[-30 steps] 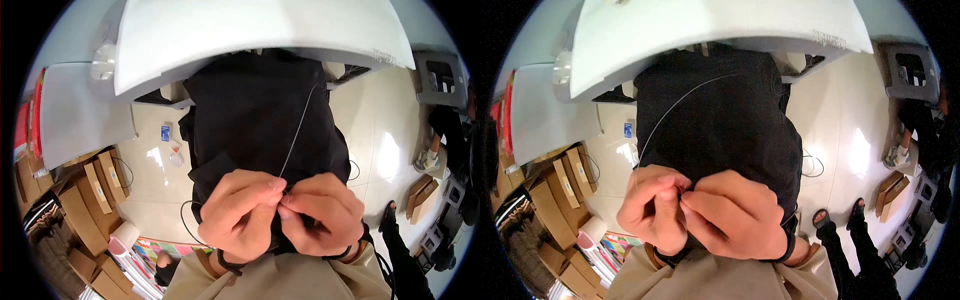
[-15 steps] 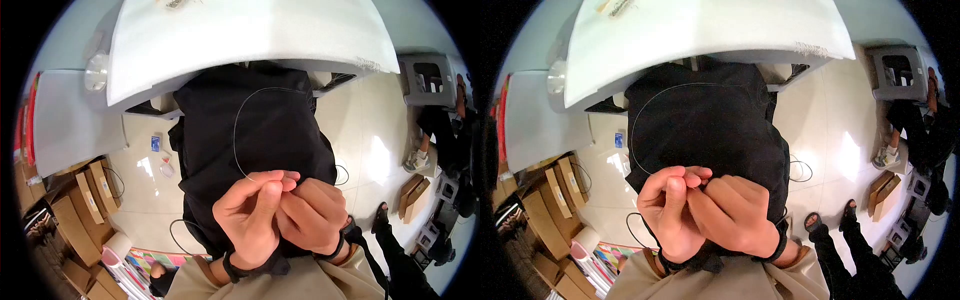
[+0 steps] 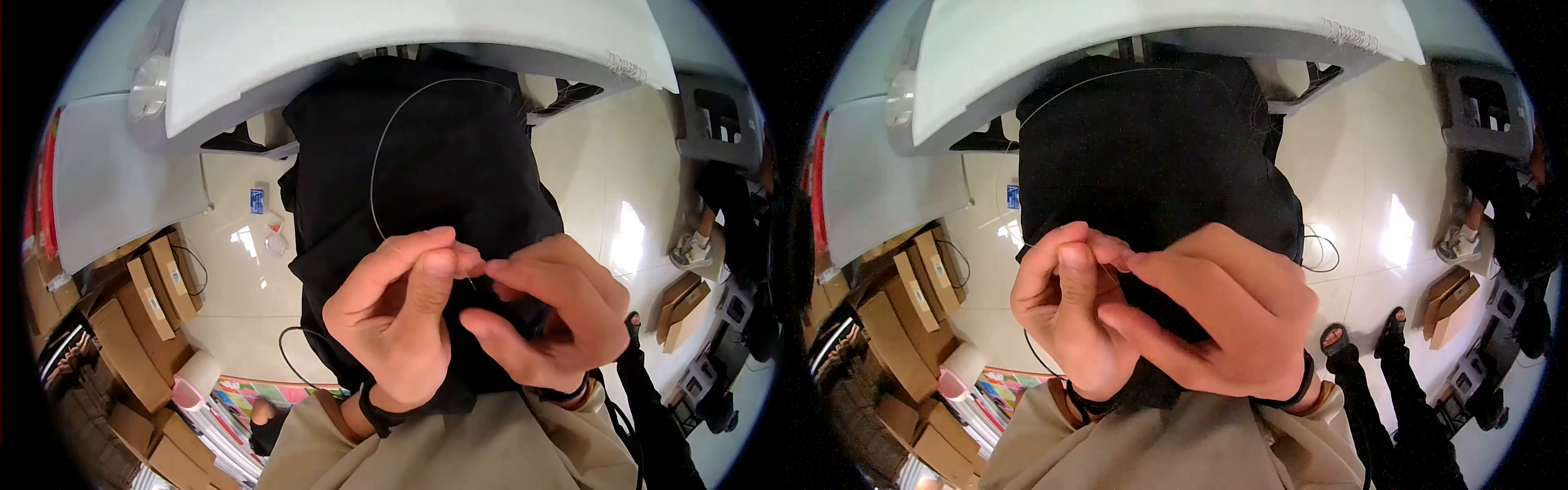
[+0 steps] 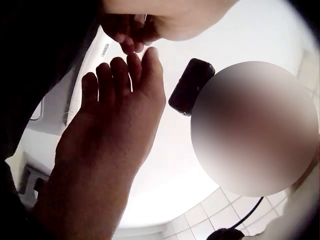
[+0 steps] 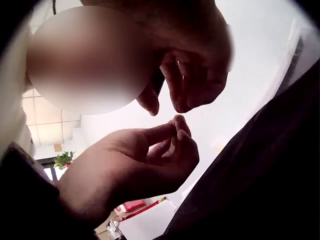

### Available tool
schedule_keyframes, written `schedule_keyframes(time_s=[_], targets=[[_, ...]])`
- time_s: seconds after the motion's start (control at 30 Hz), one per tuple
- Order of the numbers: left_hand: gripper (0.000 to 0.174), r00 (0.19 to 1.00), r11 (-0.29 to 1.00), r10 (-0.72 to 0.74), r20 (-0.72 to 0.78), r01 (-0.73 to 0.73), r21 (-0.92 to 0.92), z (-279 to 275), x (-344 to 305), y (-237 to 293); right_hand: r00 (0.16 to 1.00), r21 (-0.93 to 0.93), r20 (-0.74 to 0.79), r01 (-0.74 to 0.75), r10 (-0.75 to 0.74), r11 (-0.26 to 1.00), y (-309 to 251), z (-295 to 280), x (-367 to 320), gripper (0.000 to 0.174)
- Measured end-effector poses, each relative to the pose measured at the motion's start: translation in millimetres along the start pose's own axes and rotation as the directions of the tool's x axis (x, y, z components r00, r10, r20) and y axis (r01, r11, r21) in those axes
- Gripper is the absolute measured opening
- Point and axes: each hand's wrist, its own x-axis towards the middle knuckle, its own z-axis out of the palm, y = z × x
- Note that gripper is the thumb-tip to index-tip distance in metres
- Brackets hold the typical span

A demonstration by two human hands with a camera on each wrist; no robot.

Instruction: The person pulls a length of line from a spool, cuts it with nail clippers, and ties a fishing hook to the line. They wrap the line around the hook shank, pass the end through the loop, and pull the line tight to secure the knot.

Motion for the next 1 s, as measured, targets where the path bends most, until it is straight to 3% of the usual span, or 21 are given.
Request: schedule_keyframes(time_s=[0.1,0.2,0.33,0.63,0.8,0.9,1.0], targets=[[0.019,0.996,0.996,0.092,0.012,-0.092,0.004,-2,0,-9,1.0,-0.05,-0.014,-0.017,0.017,0.999,6,6,-2,0.019],[0.013,0.999,0.991,-0.017,-0.049,0.011,-0.135,1,2,-11,0.999,-0.086,0.019,-0.046,0.048,0.995,5,5,1,0.017],[0.013,0.999,0.981,-0.039,-0.015,0.035,-0.191,0,2,-13,0.997,-0.09,0.014,-0.075,0.076,0.993,7,5,1,0.016],[0.013,0.995,0.955,-0.08,0.061,0.094,-0.282,-11,11,-4,0.986,0.059,-0.026,-0.162,0.164,0.985,2,0,0,0.012],[0.015,0.993,0.938,-0.079,0.088,0.104,-0.331,-15,14,1,0.987,0.113,-0.032,-0.153,0.157,0.982,2,-1,-1,0.012],[0.016,0.982,0.897,-0.15,0.117,0.185,-0.402,-17,16,3,0.991,0.152,-0.042,-0.123,0.131,0.981,2,-1,-2,0.012],[0.015,0.991,0.946,-0.038,0.132,0.078,-0.314,-17,19,-2,0.993,0.174,-0.047,-0.102,0.112,0.979,3,-3,-1,0.011]])
